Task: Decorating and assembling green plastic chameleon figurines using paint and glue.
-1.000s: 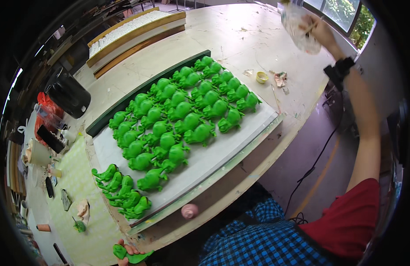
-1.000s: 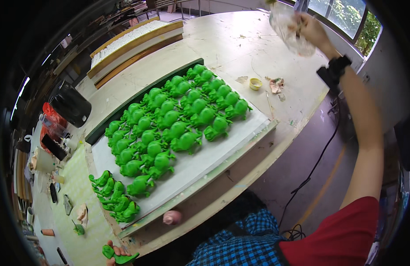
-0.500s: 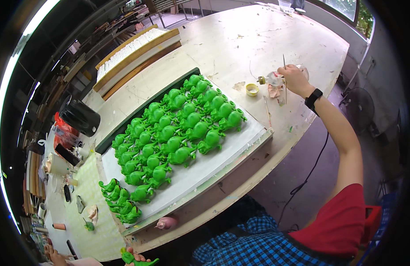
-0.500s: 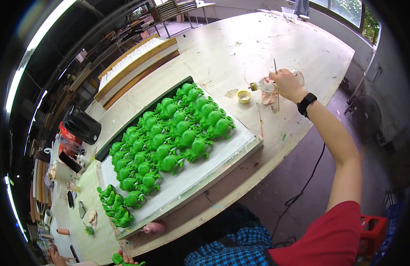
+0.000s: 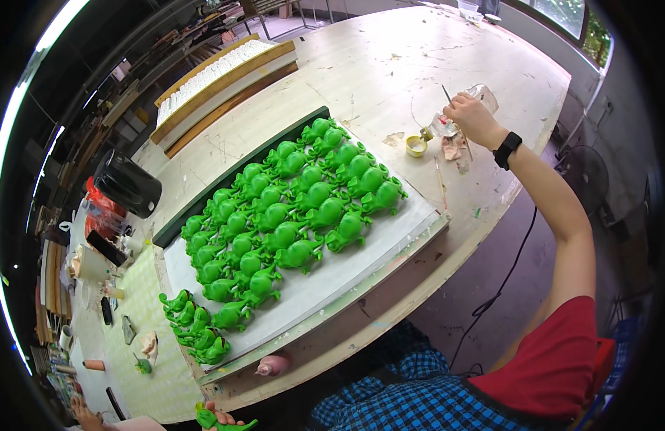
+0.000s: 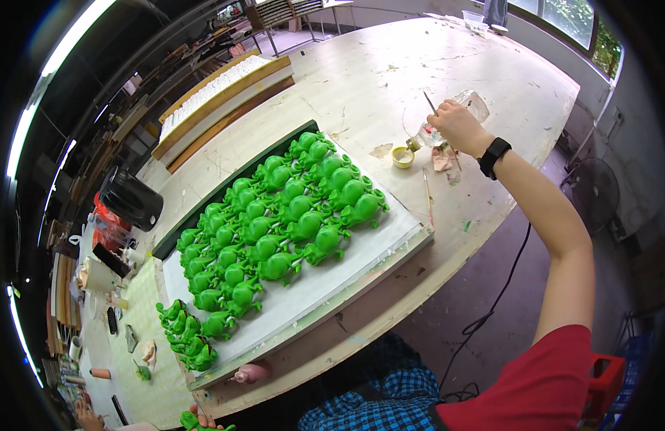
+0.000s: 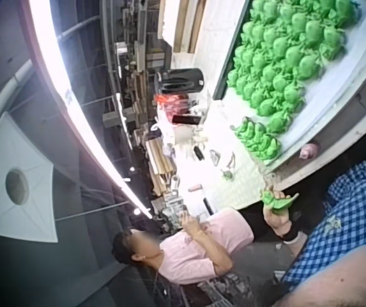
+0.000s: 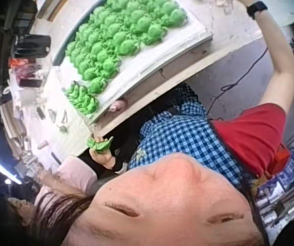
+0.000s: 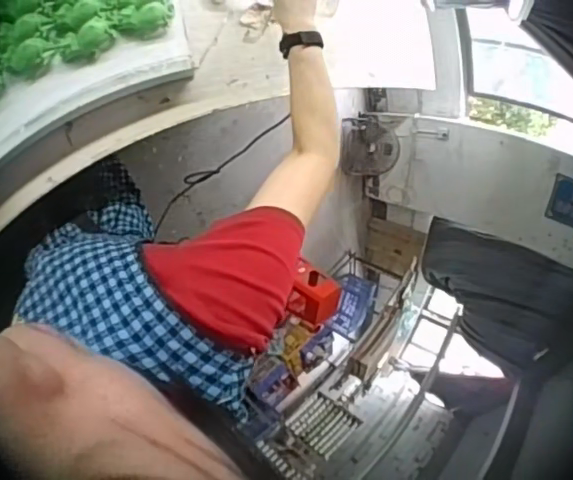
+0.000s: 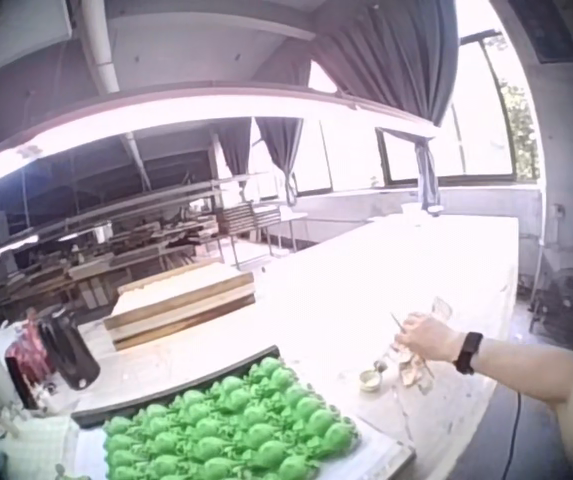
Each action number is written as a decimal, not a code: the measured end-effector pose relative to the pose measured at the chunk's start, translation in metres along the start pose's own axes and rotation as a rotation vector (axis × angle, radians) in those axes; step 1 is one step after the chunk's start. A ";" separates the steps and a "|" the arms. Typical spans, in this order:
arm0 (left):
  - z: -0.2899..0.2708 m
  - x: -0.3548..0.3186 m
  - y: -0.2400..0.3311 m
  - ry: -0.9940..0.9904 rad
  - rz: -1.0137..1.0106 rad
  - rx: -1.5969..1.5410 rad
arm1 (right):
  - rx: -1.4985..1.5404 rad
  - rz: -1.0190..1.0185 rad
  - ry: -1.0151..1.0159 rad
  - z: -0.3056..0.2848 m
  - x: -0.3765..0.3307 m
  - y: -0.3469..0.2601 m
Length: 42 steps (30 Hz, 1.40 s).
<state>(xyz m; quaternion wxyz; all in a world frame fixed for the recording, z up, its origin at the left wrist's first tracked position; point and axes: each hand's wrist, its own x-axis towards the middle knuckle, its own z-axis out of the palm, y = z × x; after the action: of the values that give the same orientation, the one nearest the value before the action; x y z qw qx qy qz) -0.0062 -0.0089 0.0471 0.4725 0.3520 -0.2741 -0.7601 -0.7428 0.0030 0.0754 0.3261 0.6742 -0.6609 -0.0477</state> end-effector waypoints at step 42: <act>0.109 -0.040 -0.035 0.253 0.212 0.114 | 1.314 1.030 0.073 0.193 0.232 0.016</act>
<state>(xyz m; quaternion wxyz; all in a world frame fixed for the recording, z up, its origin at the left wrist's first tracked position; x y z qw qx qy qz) -0.0992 0.0511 0.0977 0.5600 0.4402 -0.2908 -0.6387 -0.8235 -0.2820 0.0175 -0.1312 0.3420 -0.7688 0.5242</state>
